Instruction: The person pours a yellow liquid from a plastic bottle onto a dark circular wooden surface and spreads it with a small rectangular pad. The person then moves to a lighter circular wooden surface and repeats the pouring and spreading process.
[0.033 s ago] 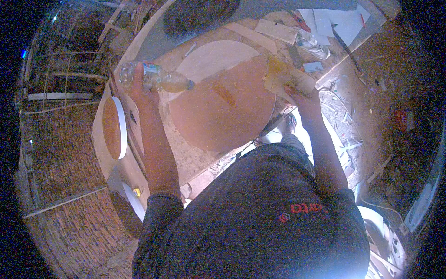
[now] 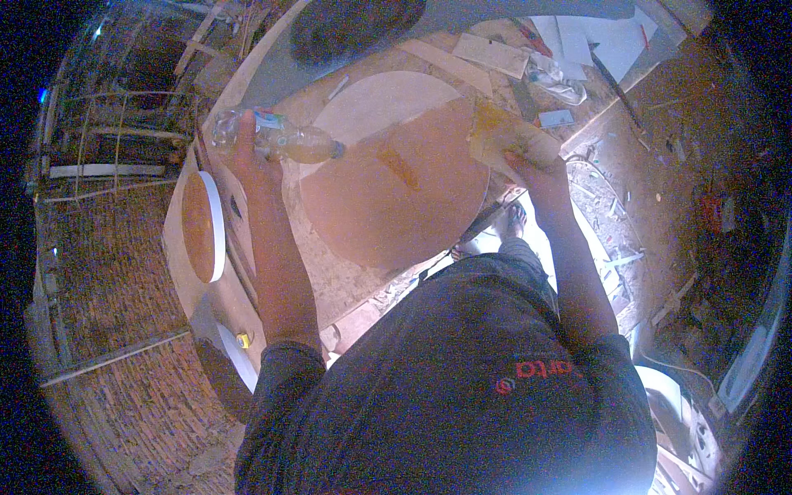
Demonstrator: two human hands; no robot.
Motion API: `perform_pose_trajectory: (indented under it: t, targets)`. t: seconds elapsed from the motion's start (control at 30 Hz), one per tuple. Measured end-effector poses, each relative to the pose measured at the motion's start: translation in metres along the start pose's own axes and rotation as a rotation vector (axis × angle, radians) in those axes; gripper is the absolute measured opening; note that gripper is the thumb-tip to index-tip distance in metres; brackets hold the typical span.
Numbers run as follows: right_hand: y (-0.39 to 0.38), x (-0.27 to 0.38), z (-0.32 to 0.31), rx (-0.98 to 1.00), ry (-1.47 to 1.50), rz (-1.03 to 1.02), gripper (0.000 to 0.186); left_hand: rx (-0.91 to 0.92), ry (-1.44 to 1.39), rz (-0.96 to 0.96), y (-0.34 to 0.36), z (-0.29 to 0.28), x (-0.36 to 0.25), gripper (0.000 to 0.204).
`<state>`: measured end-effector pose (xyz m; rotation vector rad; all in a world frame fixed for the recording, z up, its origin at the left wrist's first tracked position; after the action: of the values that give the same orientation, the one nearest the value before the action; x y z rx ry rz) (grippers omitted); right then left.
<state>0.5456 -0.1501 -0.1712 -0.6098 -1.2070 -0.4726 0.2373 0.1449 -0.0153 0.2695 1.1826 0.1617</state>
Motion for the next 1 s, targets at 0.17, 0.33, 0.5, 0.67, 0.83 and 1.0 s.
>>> perform_pose_trajectory:
  t: [0.17, 0.33, 0.5, 0.67, 0.83, 1.0]
  targets:
    - [0.0002, 0.0051, 0.0040, -0.002, 0.049, 0.039, 0.046, 0.054, -0.006, 0.013, 0.0069, -0.0025, 0.0065, 0.031]
    - [0.0032, 0.0025, 0.0028, 0.008, 0.045, 0.043, 0.046, 0.078, 0.019, 0.009, 0.0114, -0.0056, 0.0099, 0.031]
    - [0.0051, 0.0032, 0.0041, 0.007, 0.065, 0.039, 0.047, 0.076, 0.028, 0.007, 0.0076, 0.0023, 0.0049, 0.029]
    - [0.0069, 0.0044, 0.0039, 0.019, -0.015, 0.069, 0.047, 0.099, 0.034, 0.028, 0.0112, 0.0009, 0.0047, 0.029]
    - [0.0081, 0.0036, 0.0043, 0.018, 0.002, 0.027, 0.046, 0.086, 0.047, 0.017, 0.0110, 0.0031, 0.0050, 0.030]
    - [0.0088, 0.0028, 0.0028, 0.048, -0.024, 0.004, 0.048, 0.097, 0.073, 0.043, 0.0122, 0.0035, 0.0058, 0.031]
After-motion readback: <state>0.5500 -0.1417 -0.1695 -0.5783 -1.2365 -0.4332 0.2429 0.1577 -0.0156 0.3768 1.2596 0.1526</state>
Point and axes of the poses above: each hand's wrist, its own y-axis towards the middle knuckle, its own z-axis out of the palm, x = y × z, the point moved 4 cm from there along y, towards the middle knuckle, and after that the axes turned 2 degrees about -z, right-handed, at the moved point
